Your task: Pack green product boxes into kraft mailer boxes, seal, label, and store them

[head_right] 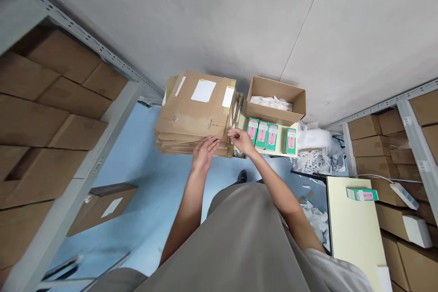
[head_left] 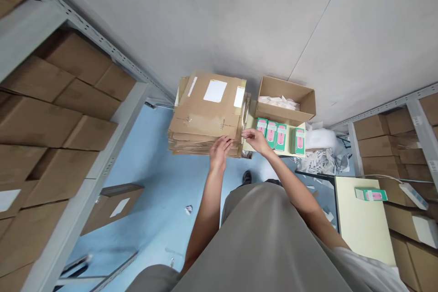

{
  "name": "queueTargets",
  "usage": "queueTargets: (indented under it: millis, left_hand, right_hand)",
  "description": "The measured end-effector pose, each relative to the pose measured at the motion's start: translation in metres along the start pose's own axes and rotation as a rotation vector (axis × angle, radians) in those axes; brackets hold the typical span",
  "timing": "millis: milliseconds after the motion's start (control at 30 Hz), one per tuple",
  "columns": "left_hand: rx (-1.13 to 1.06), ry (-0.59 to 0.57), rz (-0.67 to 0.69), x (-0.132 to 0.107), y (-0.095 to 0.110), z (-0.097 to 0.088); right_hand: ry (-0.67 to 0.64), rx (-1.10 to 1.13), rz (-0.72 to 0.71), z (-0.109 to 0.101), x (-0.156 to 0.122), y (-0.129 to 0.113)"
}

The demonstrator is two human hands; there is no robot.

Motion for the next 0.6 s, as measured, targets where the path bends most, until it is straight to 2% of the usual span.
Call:
queueTargets:
  millis: [133,400,500,600]
  left_hand:
    - [0.036,0.032,-0.065,0.001,0.004,-0.006]
    - [0.081,0.005,-0.117,0.006,0.011,-0.010]
    - [0.082,0.021,-0.094,0.008,0.016,-0.003]
    - [0.070,0.047,-0.060,0.006,0.021,0.005]
  right_hand:
    - [0.017,-0.207,0.112,0.023,0.020,0.002]
    - [-0.009,-0.327,0.146,0.030,0.023,-0.001]
    - [0.015,-0.249,0.202,0.038,0.026,-0.004]
    - [0.054,-0.017,0.249,0.049,0.028,-0.011]
Point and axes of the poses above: each hand's wrist, its own x-axis towards the middle knuckle, its own z-axis out of the palm, y = z × x, the point moved 3 cm from there along x, towards the middle knuckle, and after that the axes turned 14 degrees about -z, right-handed, at the moved point
